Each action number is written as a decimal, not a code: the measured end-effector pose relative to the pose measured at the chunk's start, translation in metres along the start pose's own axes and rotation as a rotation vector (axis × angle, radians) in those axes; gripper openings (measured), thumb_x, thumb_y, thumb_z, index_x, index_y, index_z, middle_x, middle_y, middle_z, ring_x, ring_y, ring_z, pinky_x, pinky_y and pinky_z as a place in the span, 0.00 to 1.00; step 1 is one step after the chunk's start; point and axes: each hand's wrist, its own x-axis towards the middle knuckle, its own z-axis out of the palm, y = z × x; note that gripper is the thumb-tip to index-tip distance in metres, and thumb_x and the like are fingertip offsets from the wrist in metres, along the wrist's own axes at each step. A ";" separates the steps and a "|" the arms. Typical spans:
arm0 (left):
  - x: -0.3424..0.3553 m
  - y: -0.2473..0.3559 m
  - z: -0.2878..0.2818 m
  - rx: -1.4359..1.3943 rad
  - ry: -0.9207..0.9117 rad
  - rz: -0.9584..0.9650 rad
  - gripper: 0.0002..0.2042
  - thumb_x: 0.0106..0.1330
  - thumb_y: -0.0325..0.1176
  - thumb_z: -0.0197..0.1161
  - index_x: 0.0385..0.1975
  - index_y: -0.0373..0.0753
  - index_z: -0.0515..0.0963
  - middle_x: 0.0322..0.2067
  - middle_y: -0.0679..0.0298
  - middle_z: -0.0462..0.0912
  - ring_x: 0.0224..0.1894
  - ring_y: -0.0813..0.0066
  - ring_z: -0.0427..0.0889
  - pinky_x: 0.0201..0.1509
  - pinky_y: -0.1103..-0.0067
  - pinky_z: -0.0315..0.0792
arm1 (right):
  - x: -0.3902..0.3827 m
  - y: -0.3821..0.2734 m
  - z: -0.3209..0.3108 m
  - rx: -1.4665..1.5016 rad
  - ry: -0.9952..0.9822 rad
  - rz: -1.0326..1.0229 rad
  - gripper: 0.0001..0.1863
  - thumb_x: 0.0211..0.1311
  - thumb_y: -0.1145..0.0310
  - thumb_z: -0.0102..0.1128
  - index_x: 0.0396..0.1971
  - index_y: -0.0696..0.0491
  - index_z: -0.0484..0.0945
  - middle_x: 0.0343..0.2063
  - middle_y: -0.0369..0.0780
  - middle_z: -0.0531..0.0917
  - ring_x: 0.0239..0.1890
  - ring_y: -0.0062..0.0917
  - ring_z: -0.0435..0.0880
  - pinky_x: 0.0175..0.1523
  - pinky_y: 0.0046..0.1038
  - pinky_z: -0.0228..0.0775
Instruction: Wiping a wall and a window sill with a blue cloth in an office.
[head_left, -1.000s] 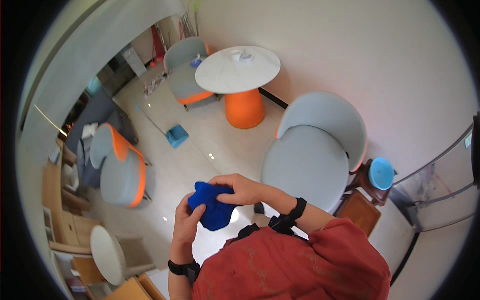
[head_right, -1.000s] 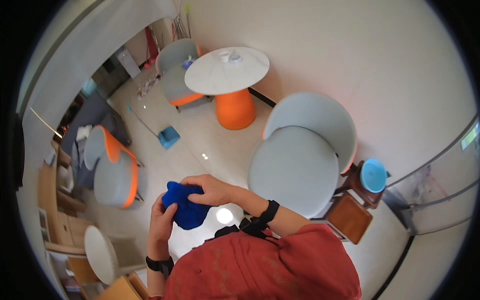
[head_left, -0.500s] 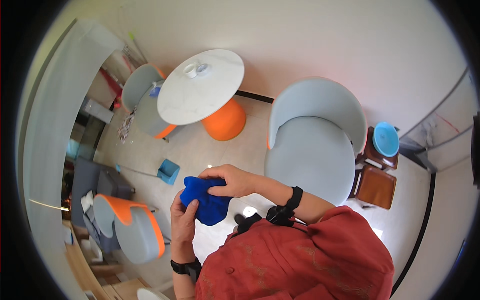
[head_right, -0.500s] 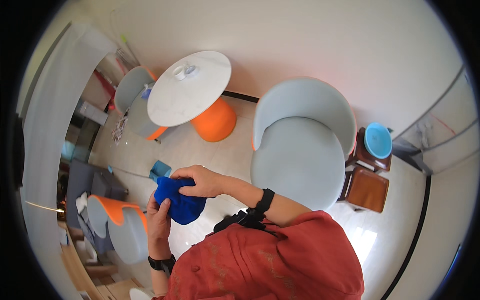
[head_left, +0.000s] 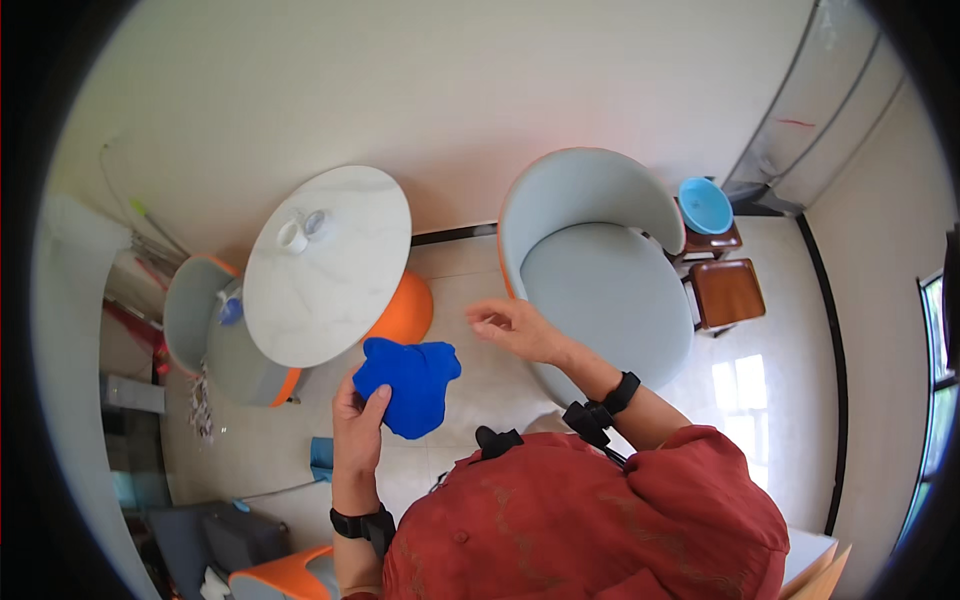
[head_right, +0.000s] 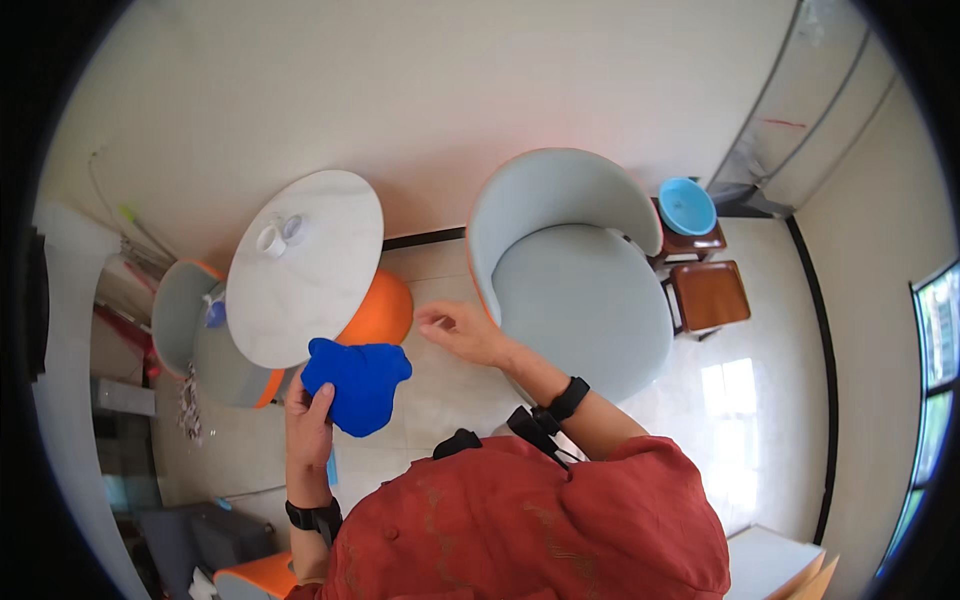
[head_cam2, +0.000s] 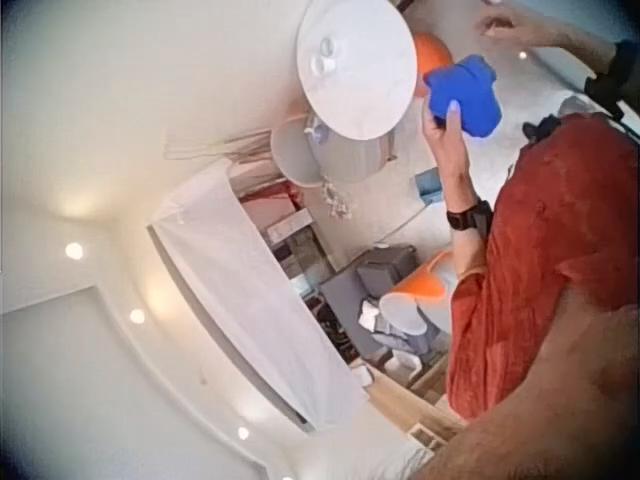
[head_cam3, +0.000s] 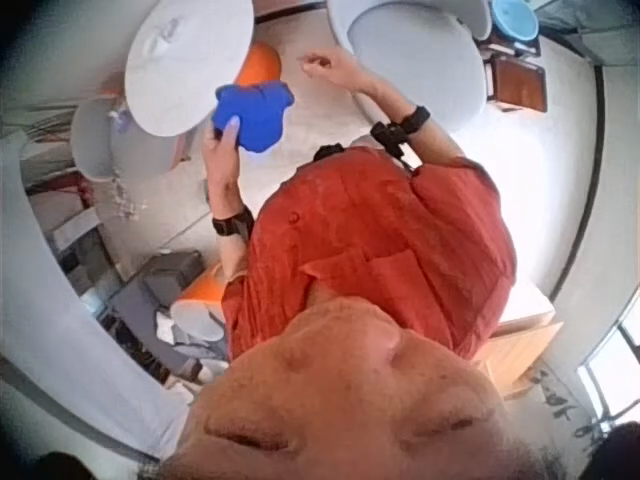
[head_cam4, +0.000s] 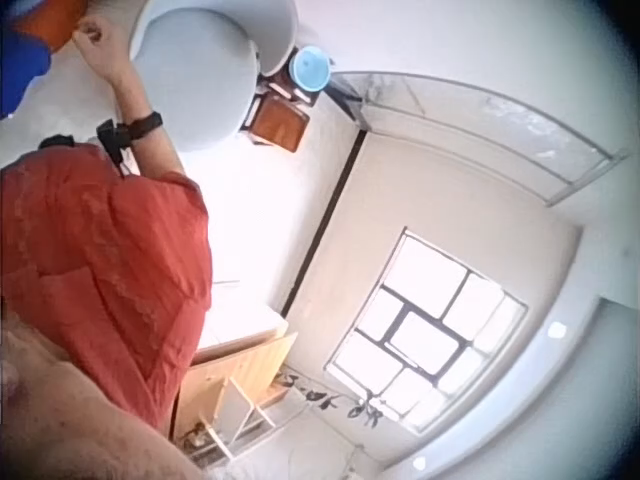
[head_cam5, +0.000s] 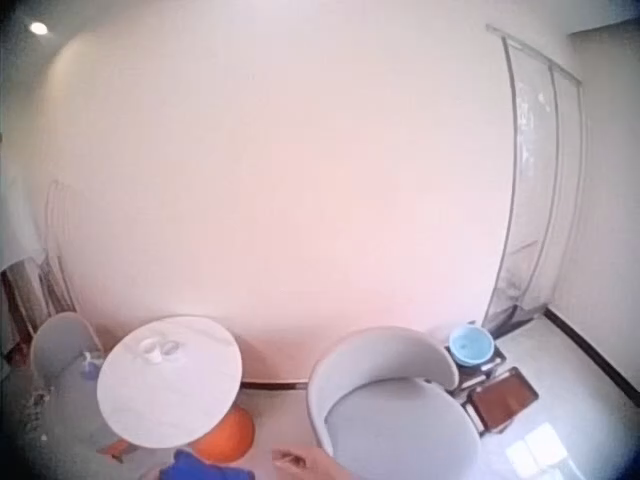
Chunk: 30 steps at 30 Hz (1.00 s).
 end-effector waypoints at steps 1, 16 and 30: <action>0.010 0.000 -0.004 0.017 -0.029 -0.014 0.15 0.63 0.27 0.61 0.50 0.35 0.73 0.43 0.64 0.79 0.46 0.78 0.76 0.53 0.79 0.69 | -0.003 0.010 -0.002 -0.149 0.088 0.063 0.18 0.61 0.64 0.57 0.48 0.59 0.74 0.39 0.42 0.82 0.38 0.25 0.81 0.44 0.27 0.73; 0.144 -0.010 0.034 0.096 -0.412 -0.125 0.14 0.65 0.30 0.59 0.50 0.36 0.73 0.38 0.67 0.79 0.40 0.81 0.77 0.43 0.83 0.72 | -0.007 0.109 -0.067 -0.616 0.438 0.340 0.17 0.56 0.63 0.59 0.42 0.58 0.78 0.31 0.46 0.84 0.32 0.37 0.84 0.39 0.33 0.74; 0.225 -0.013 0.068 0.081 -0.526 -0.266 0.14 0.64 0.28 0.60 0.49 0.35 0.73 0.41 0.66 0.78 0.42 0.81 0.77 0.46 0.82 0.72 | 0.097 0.168 -0.061 -0.714 0.399 0.794 0.28 0.53 0.52 0.62 0.47 0.58 0.70 0.48 0.47 0.75 0.52 0.42 0.74 0.53 0.40 0.70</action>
